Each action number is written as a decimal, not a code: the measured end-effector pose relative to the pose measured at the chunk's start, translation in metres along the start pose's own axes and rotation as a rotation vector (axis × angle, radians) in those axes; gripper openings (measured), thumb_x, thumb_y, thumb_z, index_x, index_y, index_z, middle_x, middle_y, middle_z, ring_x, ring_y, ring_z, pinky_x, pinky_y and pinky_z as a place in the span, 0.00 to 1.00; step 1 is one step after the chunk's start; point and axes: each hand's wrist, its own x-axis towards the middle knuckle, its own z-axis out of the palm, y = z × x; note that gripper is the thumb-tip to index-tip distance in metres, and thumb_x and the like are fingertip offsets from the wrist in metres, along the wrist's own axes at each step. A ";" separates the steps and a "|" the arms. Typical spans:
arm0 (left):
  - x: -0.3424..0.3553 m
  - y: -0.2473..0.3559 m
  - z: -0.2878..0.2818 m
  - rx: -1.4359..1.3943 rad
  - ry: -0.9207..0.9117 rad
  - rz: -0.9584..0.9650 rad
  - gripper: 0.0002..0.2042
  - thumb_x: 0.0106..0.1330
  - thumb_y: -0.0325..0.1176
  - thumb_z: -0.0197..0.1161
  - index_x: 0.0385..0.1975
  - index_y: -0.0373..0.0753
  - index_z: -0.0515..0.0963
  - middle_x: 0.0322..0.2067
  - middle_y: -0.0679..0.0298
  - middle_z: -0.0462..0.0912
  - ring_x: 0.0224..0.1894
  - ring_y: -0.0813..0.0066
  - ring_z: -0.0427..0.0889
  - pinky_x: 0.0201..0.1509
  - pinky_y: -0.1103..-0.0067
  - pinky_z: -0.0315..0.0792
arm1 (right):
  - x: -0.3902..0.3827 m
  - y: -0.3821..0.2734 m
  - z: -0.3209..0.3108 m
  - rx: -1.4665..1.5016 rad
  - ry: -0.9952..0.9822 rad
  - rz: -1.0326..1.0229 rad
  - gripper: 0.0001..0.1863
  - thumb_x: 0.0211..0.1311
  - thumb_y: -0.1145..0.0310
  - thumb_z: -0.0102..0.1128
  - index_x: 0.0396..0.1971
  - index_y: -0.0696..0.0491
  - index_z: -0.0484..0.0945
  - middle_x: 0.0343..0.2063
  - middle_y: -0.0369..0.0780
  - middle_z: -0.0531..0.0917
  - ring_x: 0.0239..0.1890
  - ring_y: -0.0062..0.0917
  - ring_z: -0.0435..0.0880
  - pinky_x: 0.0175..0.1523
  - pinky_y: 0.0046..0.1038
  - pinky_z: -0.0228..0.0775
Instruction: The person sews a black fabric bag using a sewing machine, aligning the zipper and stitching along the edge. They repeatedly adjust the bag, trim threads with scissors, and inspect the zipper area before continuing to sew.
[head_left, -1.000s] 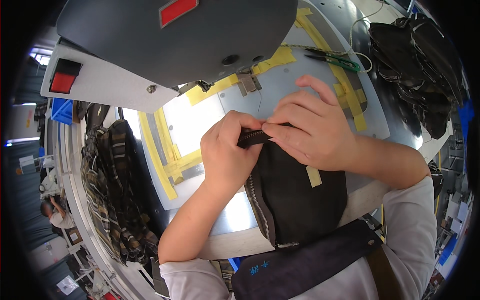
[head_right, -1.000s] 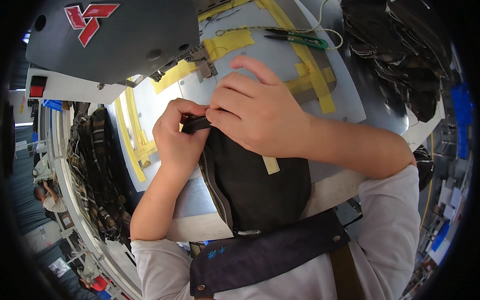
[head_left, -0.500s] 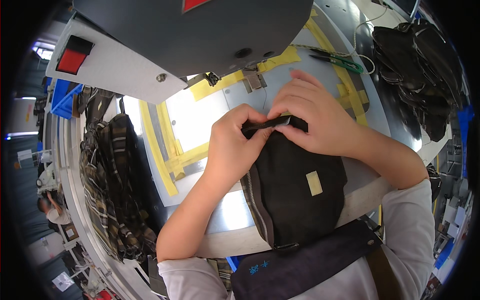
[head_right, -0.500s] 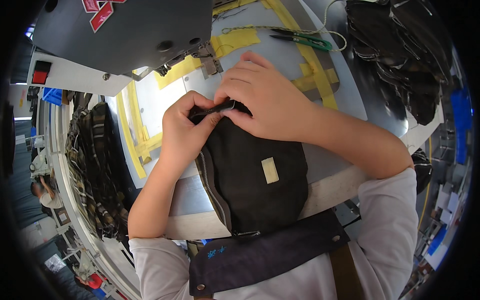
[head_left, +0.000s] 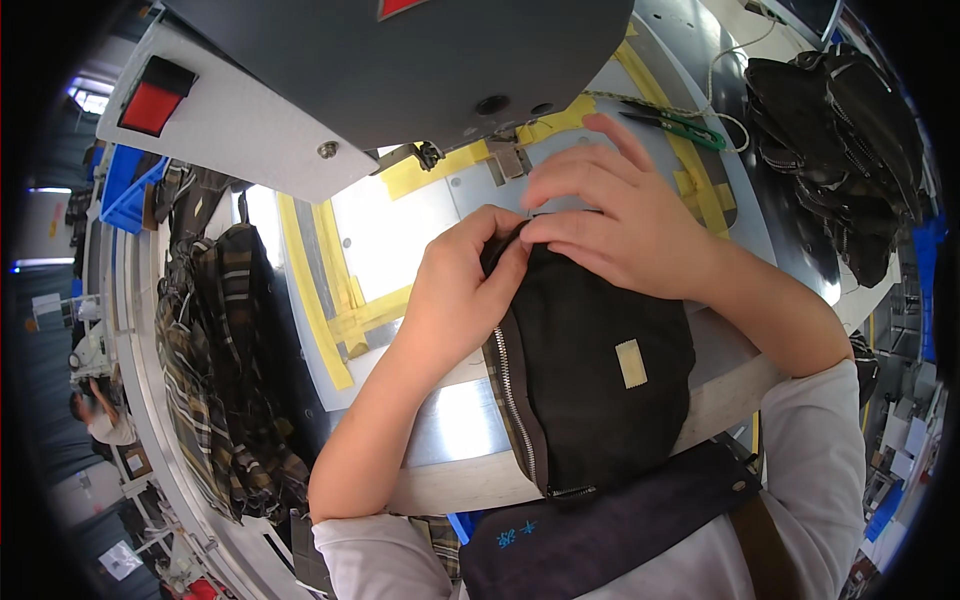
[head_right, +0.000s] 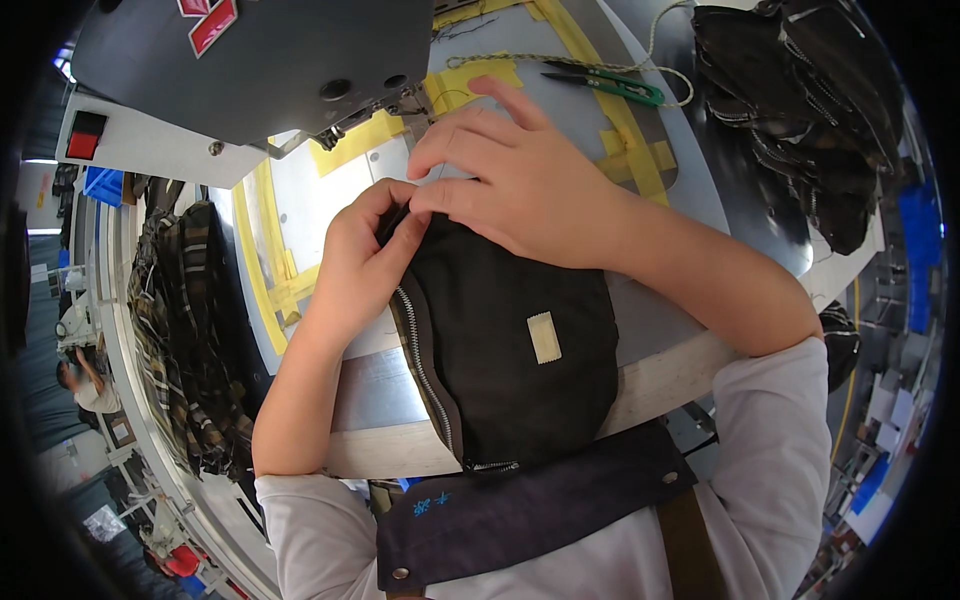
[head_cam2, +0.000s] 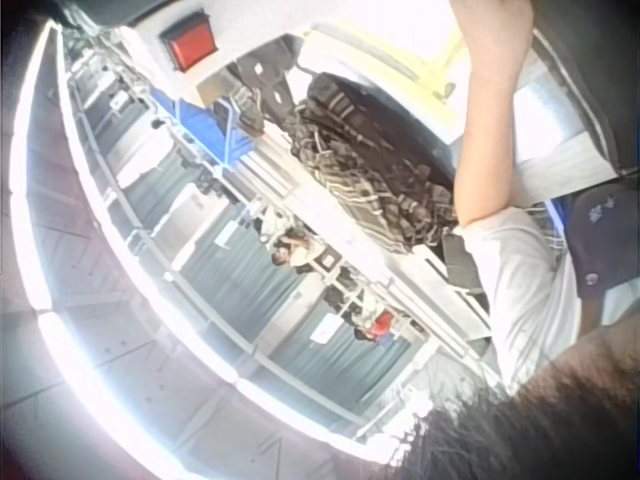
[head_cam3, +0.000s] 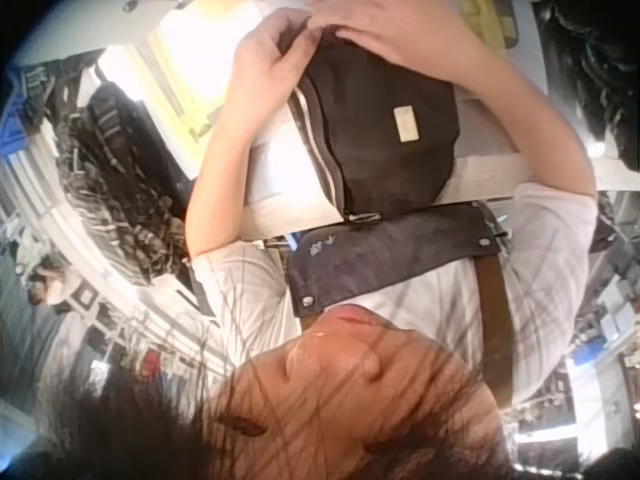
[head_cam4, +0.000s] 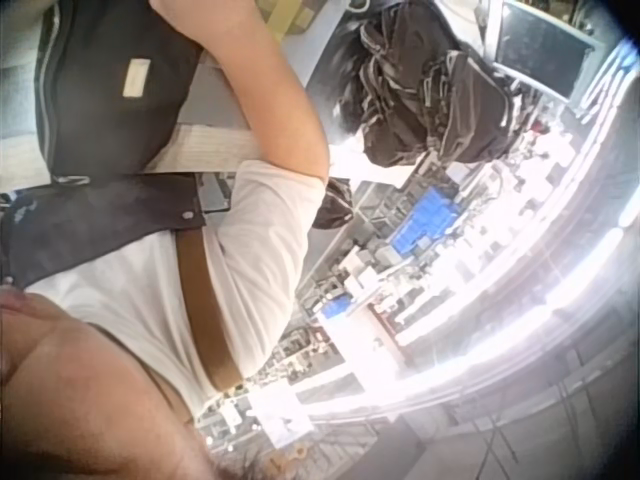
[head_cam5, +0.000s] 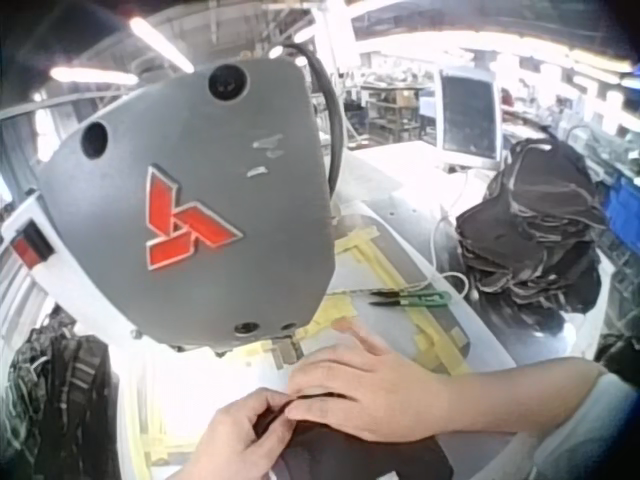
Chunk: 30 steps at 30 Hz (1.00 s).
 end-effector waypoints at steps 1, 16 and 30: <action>0.000 -0.001 0.000 -0.001 0.004 -0.006 0.07 0.62 0.27 0.60 0.37 0.31 0.77 0.27 0.55 0.82 0.29 0.69 0.81 0.36 0.77 0.73 | 0.000 0.000 0.001 -0.025 0.011 -0.046 0.12 0.46 0.69 0.70 0.32 0.47 0.78 0.40 0.32 0.77 0.48 0.28 0.76 0.68 0.47 0.54; -0.001 -0.002 0.002 0.022 0.033 0.029 0.06 0.61 0.26 0.61 0.35 0.31 0.78 0.27 0.54 0.82 0.28 0.69 0.81 0.36 0.77 0.74 | -0.004 0.002 0.002 0.305 0.000 0.266 0.09 0.49 0.73 0.66 0.24 0.53 0.73 0.30 0.35 0.78 0.38 0.31 0.76 0.57 0.35 0.63; -0.001 -0.004 0.003 0.000 -0.006 0.013 0.08 0.58 0.27 0.63 0.35 0.31 0.78 0.25 0.57 0.81 0.27 0.74 0.78 0.34 0.79 0.72 | -0.006 0.001 0.007 0.341 -0.009 0.369 0.08 0.52 0.69 0.65 0.26 0.54 0.74 0.24 0.38 0.77 0.33 0.35 0.76 0.59 0.37 0.62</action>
